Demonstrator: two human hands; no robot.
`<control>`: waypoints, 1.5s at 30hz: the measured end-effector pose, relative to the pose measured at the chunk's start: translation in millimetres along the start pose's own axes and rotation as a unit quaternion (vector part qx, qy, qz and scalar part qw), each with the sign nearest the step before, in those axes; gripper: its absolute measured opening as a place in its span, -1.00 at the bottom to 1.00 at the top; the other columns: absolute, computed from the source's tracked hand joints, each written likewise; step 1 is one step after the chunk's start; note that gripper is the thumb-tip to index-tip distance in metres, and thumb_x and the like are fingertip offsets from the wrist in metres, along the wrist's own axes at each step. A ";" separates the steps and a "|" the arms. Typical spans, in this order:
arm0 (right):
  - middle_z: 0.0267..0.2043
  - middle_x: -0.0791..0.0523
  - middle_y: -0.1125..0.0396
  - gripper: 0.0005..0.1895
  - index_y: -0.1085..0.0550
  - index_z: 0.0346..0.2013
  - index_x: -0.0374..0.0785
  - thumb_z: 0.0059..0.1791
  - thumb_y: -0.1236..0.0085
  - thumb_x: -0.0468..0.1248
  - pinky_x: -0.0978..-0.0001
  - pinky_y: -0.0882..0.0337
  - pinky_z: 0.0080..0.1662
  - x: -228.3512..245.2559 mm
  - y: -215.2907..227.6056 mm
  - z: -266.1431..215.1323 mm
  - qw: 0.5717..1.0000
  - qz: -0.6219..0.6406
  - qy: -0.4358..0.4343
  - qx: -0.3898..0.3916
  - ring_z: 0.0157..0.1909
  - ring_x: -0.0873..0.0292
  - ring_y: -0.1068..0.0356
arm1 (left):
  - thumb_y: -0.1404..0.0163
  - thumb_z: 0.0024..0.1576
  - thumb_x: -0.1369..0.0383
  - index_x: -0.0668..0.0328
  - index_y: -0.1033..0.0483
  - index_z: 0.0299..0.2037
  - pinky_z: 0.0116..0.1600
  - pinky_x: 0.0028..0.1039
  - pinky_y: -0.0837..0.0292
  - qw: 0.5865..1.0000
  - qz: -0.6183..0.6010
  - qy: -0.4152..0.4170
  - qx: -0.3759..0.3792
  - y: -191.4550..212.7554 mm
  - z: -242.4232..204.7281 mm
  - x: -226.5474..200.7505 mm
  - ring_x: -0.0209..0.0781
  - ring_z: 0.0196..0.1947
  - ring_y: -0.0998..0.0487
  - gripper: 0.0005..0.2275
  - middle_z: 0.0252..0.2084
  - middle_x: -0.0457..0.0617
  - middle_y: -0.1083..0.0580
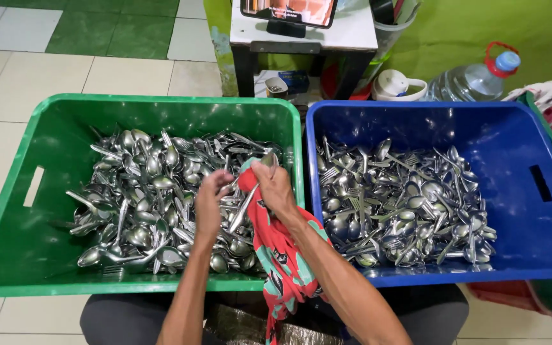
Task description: Wiping and polishing metal spoons and forks using a cloth.
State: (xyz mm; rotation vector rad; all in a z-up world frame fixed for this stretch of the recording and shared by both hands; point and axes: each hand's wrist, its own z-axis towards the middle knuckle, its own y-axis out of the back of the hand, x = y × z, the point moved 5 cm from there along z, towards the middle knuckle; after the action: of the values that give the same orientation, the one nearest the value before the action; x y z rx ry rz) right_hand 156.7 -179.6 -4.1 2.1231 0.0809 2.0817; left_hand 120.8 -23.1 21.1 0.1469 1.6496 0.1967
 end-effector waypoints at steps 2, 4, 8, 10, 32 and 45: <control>-0.63 0.29 -0.17 -0.56 -0.33 -0.66 -0.02 0.10 -0.07 -0.05 0.41 -0.29 -0.33 -8.6 -11.5 -1.6 0.995 0.094 -0.003 0.037 -0.50 0.31 -0.20 | 0.61 0.31 -0.14 0.40 -0.12 0.40 0.45 0.01 -0.01 0.956 -0.276 0.095 -0.009 -0.2 14.2 12.7 0.31 0.43 -0.16 -0.28 0.36 0.42 -0.26; -0.48 0.26 -0.25 -0.63 -0.41 -0.53 -0.10 0.11 -0.03 -0.03 0.32 -0.31 -0.15 25.0 -12.8 -22.7 0.991 0.131 0.012 0.017 -0.35 0.27 -0.23 | 0.45 0.27 -0.19 0.36 -0.34 0.10 0.25 -0.16 -0.26 0.878 -0.462 0.076 0.094 -51.9 48.4 72.2 0.15 0.14 -0.38 -0.34 0.07 0.29 -0.42; -0.31 0.13 -0.42 -0.69 -0.50 -0.28 -0.22 0.15 0.02 -0.07 0.29 -0.33 0.10 -8.3 -4.4 -20.7 0.968 0.152 0.096 -0.174 -0.18 0.27 -0.32 | 0.27 0.23 -0.21 0.25 -0.55 -0.09 0.15 -0.32 -0.43 0.812 -0.556 0.115 0.132 -114.0 7.9 75.8 0.00 -0.06 -0.56 -0.39 -0.12 0.14 -0.57; -0.34 0.09 -0.39 -0.63 -0.49 -0.32 -0.30 0.15 0.02 -0.06 0.25 -0.32 0.08 -7.3 4.8 -10.6 0.968 0.131 0.079 -0.198 -0.19 0.22 -0.30 | 0.26 0.24 -0.18 0.20 -0.55 -0.02 0.22 -0.31 -0.37 0.845 -0.503 0.160 0.084 -119.3 -18.0 62.0 -0.01 0.01 -0.54 -0.42 -0.04 0.12 -0.56; -0.51 0.20 -0.36 -0.69 -0.48 -0.52 -0.18 0.05 -0.20 -0.12 0.33 -0.38 -0.15 63.9 -26.8 -52.9 0.940 0.018 0.051 0.338 -0.38 0.25 -0.28 | 0.47 0.39 0.16 0.51 -0.29 0.27 0.30 0.08 -0.32 0.964 -0.228 0.054 0.127 6.4 -9.6 -38.3 0.29 0.25 -0.43 -0.49 0.20 0.47 -0.42; -0.15 -0.10 -0.27 -0.54 -0.31 0.27 -0.23 0.05 0.07 -0.32 0.25 -0.45 -0.28 53.3 -56.3 -77.7 0.824 -0.400 0.335 0.220 -0.23 -0.01 -0.36 | 0.44 0.44 0.23 0.37 -0.39 0.17 0.11 -0.28 -0.57 0.953 -0.265 0.046 -0.137 43.2 21.9 22.7 -0.02 -0.10 -0.65 -0.60 -0.17 0.24 -0.58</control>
State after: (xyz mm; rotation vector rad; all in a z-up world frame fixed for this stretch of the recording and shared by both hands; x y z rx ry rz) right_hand 85.1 -109.6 40.8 1.0170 1.3775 2.1832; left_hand 139.7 24.9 6.5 -0.5199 1.6754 0.0208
